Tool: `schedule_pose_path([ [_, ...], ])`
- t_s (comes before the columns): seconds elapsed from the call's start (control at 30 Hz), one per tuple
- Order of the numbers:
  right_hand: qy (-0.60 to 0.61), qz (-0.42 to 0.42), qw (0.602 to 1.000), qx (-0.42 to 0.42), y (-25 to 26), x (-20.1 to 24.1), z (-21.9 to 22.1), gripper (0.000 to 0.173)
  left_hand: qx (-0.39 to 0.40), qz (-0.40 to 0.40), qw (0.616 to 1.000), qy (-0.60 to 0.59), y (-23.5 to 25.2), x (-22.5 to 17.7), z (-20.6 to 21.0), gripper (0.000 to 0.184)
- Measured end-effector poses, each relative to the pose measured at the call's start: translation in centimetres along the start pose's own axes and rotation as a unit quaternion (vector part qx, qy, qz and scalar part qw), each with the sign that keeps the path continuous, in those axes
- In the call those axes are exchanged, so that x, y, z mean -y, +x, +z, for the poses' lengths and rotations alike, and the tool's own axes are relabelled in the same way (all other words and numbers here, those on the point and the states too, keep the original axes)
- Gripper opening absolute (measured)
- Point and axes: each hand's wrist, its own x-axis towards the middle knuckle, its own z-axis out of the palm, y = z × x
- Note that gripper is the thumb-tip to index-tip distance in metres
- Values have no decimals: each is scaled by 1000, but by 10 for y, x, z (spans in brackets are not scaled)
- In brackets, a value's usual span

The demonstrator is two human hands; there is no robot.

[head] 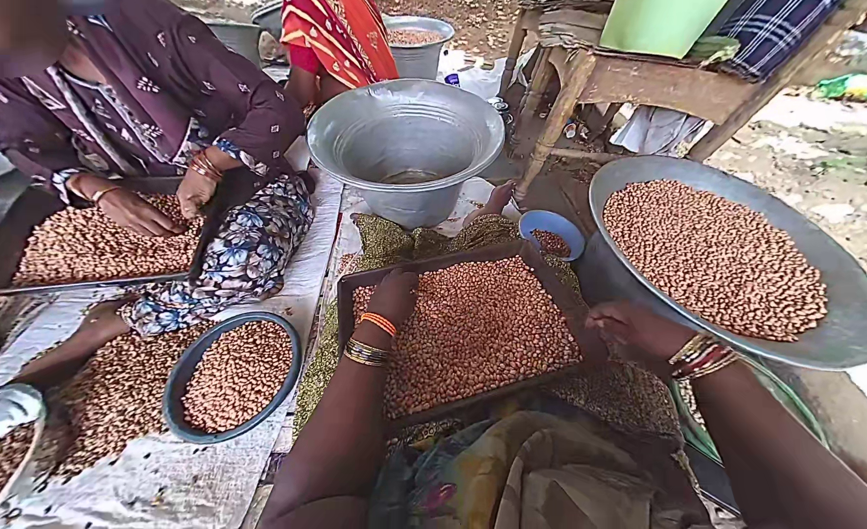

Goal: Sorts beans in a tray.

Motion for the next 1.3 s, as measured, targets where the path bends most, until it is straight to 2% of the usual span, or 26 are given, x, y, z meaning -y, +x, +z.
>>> schedule_pose_path([
  [0.07, -36, 57, 998, 6, -27, -35, -5, 26, -13, 28, 999, -21, -3, 5, -1, 15],
  [0.17, -153, 144, 977, 49, -58, -92, 0, 27, -23, 53, 996, -67, -5, 7, 1, 10],
  [0.23, -221, 221, 941, 129, -71, -102, 2, 31, -7, 68, 994, -85, -1, 6, 6, 11],
  [0.3, -255, 253, 919, 162, -71, -106, 5, 34, 6, 72, 994, -87, -2, 2, 9, 12],
  [0.33, -256, 240, 926, 141, -67, -106, 5, 33, 12, 71, 994, -82, 0, 1, 11, 13],
  [0.4, -227, 169, 954, 96, -57, -71, 3, 30, 28, 67, 995, -74, 4, 0, 12, 14],
  [0.47, -175, 60, 981, 65, -36, -24, 1, 28, 30, 65, 994, -79, 4, -2, 11, 15],
  [0.53, -109, -72, 991, 39, -13, 34, 6, 24, 12, 71, 993, -92, 5, 2, 10, 14],
  [0.63, -104, -246, 961, 68, 28, 113, 30, 23, -11, 72, 993, -96, 10, 10, 11, 12],
  [0.77, -133, -380, 905, 136, 79, 190, 72, 26, -15, 30, 997, -75, 14, 15, 10, 16],
  [0.87, -146, -428, 880, 145, 113, 213, 100, 23, -21, 4, 997, -76, 14, 17, 7, 16],
  [1.0, -114, -426, 888, 133, 138, 207, 126, 24, -21, -12, 996, -90, 14, 18, 2, 15],
  [1.1, -65, -437, 892, 101, 142, 198, 135, 20, -14, -9, 995, -98, 16, 16, 2, 15],
  [1.3, -81, -426, 895, 103, 138, 200, 136, 20, -13, 1, 995, -95, 14, 11, 1, 15],
])
